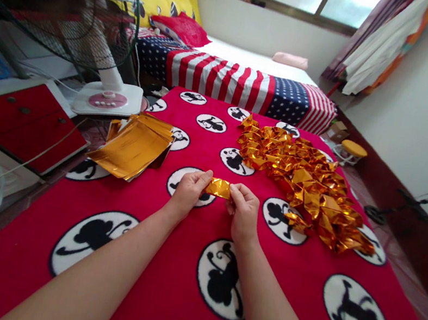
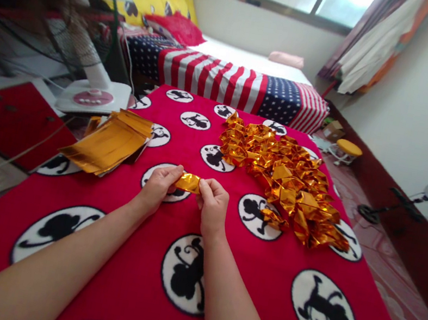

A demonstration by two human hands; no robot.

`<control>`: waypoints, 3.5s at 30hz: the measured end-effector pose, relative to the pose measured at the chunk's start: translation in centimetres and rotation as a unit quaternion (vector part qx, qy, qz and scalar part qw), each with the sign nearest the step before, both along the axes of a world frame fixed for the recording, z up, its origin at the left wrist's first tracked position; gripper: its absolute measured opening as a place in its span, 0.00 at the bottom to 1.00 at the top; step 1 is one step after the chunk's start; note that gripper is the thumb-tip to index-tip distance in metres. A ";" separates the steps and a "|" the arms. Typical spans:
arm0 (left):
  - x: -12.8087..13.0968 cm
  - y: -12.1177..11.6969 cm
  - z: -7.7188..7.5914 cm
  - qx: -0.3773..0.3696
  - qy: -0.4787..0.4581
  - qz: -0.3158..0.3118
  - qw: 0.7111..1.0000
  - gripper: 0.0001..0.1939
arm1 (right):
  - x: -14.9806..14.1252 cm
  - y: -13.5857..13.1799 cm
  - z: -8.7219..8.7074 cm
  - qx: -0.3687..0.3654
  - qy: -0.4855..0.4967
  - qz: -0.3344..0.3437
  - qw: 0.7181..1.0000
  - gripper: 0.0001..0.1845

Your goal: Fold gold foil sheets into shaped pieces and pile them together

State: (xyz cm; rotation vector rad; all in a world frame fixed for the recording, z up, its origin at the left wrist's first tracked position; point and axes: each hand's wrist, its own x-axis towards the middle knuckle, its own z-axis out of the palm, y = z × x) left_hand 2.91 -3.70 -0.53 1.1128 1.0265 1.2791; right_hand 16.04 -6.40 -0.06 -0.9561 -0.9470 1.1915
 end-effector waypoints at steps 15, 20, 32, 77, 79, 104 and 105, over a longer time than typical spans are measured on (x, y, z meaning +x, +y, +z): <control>-0.1 0.4 -0.7 0.034 0.072 -0.008 0.997 0.28 | -0.4 0.2 -0.1 -0.031 0.048 0.006 0.998 0.17; 0.0 0.3 -0.3 0.008 0.031 -0.020 0.999 0.29 | -0.3 0.3 -0.3 -0.028 0.070 0.021 0.997 0.17; -0.6 0.0 -0.1 0.109 0.060 -0.067 0.990 0.34 | 0.0 0.4 -0.3 -0.055 0.091 0.024 0.994 0.15; -1.3 0.0 -0.3 0.087 0.078 -0.088 0.989 0.18 | 0.2 0.2 -0.6 -0.030 0.052 0.031 0.998 0.14; -1.3 0.0 -0.3 0.093 0.076 -0.082 0.989 0.14 | 0.2 0.2 -0.5 -0.027 0.050 0.032 0.998 0.13; -1.3 0.1 -0.1 0.091 0.044 -0.090 0.991 0.18 | 0.2 0.2 -0.3 -0.031 0.066 0.031 0.997 0.12; -1.2 0.0 0.0 0.090 0.037 -0.092 0.991 0.17 | 0.2 0.2 -0.3 -0.031 0.068 0.032 0.997 0.12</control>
